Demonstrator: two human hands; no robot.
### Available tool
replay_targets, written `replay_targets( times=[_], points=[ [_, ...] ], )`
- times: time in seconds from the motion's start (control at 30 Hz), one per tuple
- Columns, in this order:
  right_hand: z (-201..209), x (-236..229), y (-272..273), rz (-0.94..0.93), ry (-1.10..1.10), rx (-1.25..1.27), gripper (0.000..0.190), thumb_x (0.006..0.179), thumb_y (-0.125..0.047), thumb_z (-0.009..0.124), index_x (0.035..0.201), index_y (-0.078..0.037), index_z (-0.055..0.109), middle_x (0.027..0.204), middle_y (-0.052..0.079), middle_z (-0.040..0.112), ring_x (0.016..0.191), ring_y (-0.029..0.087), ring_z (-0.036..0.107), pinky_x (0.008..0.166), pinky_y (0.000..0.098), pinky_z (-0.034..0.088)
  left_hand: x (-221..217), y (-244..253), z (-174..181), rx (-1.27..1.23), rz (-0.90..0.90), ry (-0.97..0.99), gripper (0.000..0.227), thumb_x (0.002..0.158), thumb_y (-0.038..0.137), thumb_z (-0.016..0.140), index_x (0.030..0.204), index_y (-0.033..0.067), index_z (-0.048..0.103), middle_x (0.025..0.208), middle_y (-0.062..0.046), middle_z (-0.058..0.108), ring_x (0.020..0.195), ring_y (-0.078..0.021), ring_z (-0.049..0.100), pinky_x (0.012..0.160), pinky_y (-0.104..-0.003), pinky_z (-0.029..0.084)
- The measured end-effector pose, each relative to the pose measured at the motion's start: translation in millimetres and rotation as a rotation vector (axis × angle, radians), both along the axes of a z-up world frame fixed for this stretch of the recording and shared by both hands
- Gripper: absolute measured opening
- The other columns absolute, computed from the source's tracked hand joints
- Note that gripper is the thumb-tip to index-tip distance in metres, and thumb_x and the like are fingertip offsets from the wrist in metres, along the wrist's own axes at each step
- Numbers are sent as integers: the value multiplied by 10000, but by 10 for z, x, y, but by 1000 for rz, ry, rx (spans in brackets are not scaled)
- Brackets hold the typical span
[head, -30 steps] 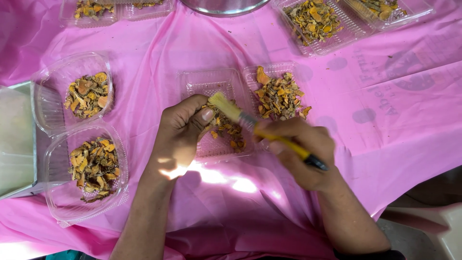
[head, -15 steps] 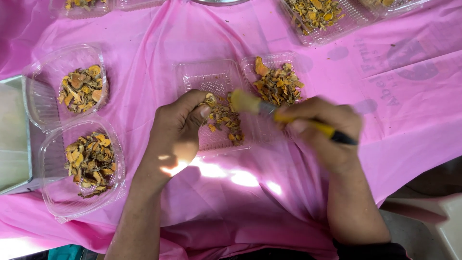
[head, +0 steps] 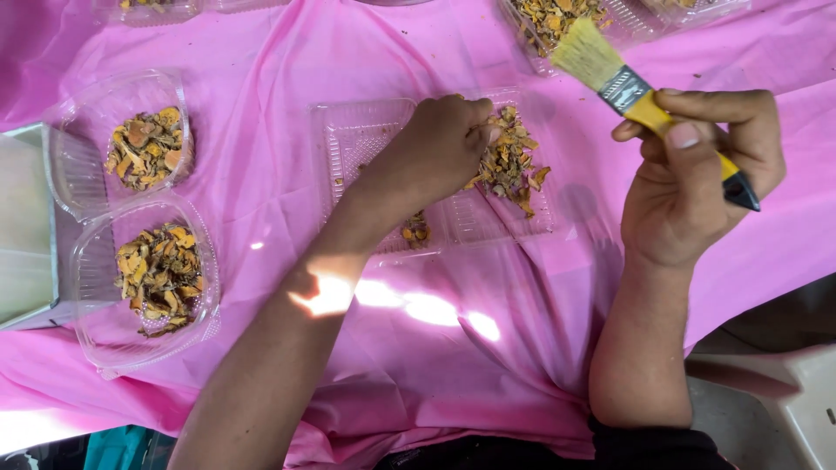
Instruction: Sorting and packaging dried herbs into plastic containers and small bags using a brush and hands.
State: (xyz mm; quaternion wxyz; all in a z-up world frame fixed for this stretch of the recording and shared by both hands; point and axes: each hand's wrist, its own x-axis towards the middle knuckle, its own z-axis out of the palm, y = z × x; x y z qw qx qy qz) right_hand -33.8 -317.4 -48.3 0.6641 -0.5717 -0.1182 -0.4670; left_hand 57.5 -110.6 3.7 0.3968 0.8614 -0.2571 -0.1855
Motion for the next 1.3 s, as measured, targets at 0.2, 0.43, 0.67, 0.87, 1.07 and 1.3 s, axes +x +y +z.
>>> replay_targets(
  times=[0.2,0.43,0.67,0.87,1.07,1.3],
  points=[
    [13,-19,60,4,41,-28,241,1001,-160,619,1108,53,588,944,196,644,788,338,720,638,263,488,191,-122,-268,-169,3,-195,361,909,-115,455,637,120,484,637,25,438,646,-119,439,653,-274,356],
    [-13,1,98,28,41,-54,230,1013,-132,597,1112,75,579,819,182,568,738,325,682,682,307,526,142,-168,-184,-256,12,-240,188,894,-27,591,789,126,561,847,-46,640,803,-160,639,657,-316,511],
    [26,3,133,4,93,-75,193,1005,-130,610,1080,47,599,890,165,621,768,306,701,720,322,583,17,-37,-159,-224,-68,-255,283,1040,72,526,764,127,492,671,-9,473,614,-125,410,571,-305,300],
    [165,-93,283,284,91,-331,149,1029,-72,688,1102,53,650,1023,189,726,863,233,763,755,261,655,-577,813,359,154,220,-117,479,1007,86,408,1478,67,494,1527,-202,485,1327,-342,540,1093,-488,449],
    [563,-13,760,584,297,-551,198,1028,-54,610,1181,53,674,1031,143,704,773,153,674,700,207,555,-766,1170,-16,176,387,-350,448,1106,264,400,1433,-35,332,918,-210,649,747,-257,753,596,-316,717],
    [704,288,756,894,433,-853,170,999,-120,586,1095,-27,691,964,68,703,889,163,672,807,282,527,-501,1215,-804,443,513,-409,493,926,134,571,1329,-67,373,744,-89,659,538,-175,690,373,-314,526]
  ],
)
